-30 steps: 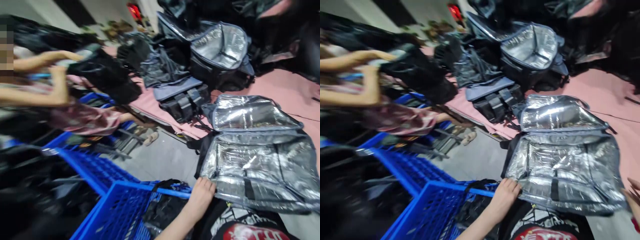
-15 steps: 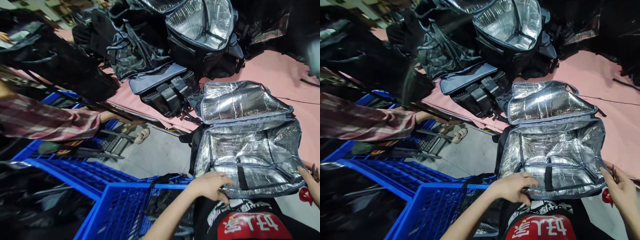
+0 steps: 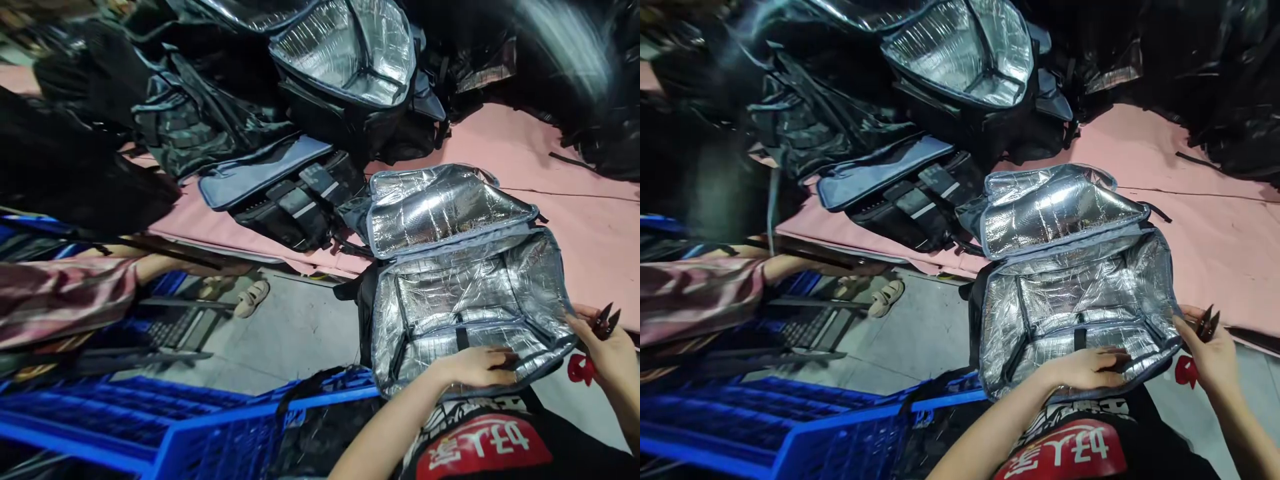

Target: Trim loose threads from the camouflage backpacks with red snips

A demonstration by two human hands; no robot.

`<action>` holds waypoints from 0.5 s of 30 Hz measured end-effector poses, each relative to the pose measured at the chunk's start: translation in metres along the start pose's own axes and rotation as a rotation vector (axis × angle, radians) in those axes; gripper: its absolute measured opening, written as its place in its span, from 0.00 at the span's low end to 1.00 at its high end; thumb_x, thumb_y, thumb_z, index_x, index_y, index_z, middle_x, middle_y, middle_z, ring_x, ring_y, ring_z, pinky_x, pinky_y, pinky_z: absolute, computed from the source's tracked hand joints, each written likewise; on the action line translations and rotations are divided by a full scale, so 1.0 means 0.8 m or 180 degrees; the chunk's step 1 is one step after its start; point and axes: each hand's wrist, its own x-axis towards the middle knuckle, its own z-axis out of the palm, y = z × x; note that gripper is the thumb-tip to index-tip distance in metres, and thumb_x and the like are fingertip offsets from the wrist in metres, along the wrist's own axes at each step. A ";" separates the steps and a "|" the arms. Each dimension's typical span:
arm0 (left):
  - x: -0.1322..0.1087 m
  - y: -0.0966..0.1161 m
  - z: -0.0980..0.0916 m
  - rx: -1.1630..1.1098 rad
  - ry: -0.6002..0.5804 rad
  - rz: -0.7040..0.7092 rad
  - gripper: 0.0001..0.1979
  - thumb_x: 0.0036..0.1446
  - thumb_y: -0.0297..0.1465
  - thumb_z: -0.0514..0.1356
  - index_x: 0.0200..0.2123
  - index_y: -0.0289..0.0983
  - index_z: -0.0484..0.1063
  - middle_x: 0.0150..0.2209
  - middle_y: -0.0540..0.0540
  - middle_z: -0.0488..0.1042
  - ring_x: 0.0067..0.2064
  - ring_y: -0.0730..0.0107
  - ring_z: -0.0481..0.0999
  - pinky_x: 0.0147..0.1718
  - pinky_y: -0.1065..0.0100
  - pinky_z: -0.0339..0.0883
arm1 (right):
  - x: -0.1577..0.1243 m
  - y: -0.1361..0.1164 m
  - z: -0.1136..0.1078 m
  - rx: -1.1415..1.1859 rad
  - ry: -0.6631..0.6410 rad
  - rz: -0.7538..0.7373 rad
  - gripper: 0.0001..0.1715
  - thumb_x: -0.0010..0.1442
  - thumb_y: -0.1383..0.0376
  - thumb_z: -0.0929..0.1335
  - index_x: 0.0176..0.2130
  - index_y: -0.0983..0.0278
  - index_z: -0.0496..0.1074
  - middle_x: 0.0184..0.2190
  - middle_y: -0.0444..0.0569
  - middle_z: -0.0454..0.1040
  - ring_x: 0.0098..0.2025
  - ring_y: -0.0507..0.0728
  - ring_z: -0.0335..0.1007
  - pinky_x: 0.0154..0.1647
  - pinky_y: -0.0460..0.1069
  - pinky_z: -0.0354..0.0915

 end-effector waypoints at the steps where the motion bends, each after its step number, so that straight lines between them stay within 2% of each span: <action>1: -0.005 0.004 -0.005 -0.0131 0.0178 -0.0143 0.15 0.54 0.45 0.58 0.39 0.44 0.76 0.47 0.47 0.76 0.55 0.53 0.71 0.53 0.58 0.65 | 0.000 -0.008 0.002 -0.0110 0.0105 -0.0110 0.29 0.39 0.51 0.75 0.38 0.66 0.74 0.30 0.49 0.73 0.30 0.56 0.68 0.26 0.45 0.63; 4: -0.023 0.008 -0.019 -0.0515 0.1035 -0.0945 0.11 0.49 0.42 0.62 0.27 0.41 0.73 0.35 0.46 0.78 0.43 0.56 0.76 0.46 0.63 0.67 | -0.005 -0.042 0.014 -0.0147 0.0503 -0.0628 0.28 0.47 0.50 0.72 0.42 0.66 0.74 0.26 0.46 0.68 0.23 0.50 0.57 0.20 0.44 0.52; 6: -0.040 0.000 -0.029 -0.0673 0.1575 -0.1470 0.12 0.53 0.41 0.58 0.25 0.39 0.69 0.29 0.46 0.76 0.37 0.60 0.76 0.42 0.63 0.67 | -0.011 -0.063 0.027 0.0004 0.0547 -0.0972 0.26 0.51 0.50 0.71 0.42 0.67 0.73 0.26 0.45 0.66 0.22 0.48 0.54 0.20 0.44 0.50; 8: -0.058 -0.011 -0.035 -0.0831 0.1775 -0.1830 0.15 0.58 0.41 0.52 0.24 0.38 0.67 0.23 0.48 0.73 0.29 0.64 0.74 0.35 0.63 0.67 | -0.016 -0.074 0.047 -0.0100 0.0084 -0.1207 0.24 0.55 0.51 0.69 0.43 0.67 0.71 0.30 0.48 0.68 0.25 0.49 0.58 0.22 0.44 0.53; 10: -0.070 -0.020 -0.033 -0.1164 0.1671 -0.2104 0.19 0.58 0.44 0.51 0.23 0.38 0.65 0.17 0.50 0.70 0.21 0.66 0.70 0.26 0.65 0.66 | -0.019 -0.069 0.075 -0.0448 -0.0727 -0.1319 0.23 0.57 0.52 0.67 0.45 0.66 0.69 0.34 0.49 0.70 0.28 0.51 0.63 0.26 0.44 0.58; 13: -0.069 -0.026 -0.014 -0.1790 0.1416 -0.2215 0.21 0.48 0.48 0.61 0.21 0.36 0.66 0.16 0.51 0.69 0.19 0.69 0.70 0.23 0.68 0.65 | -0.021 -0.032 0.117 -0.0846 -0.1711 -0.1395 0.23 0.56 0.52 0.66 0.46 0.63 0.67 0.36 0.48 0.72 0.33 0.55 0.69 0.34 0.47 0.64; 15: -0.060 -0.027 0.001 -0.2119 0.1551 -0.2183 0.21 0.40 0.46 0.68 0.24 0.35 0.66 0.16 0.54 0.68 0.20 0.73 0.69 0.23 0.70 0.65 | -0.021 0.000 0.132 -0.1112 -0.2003 -0.1409 0.21 0.57 0.52 0.64 0.44 0.63 0.67 0.37 0.49 0.74 0.36 0.58 0.71 0.38 0.50 0.65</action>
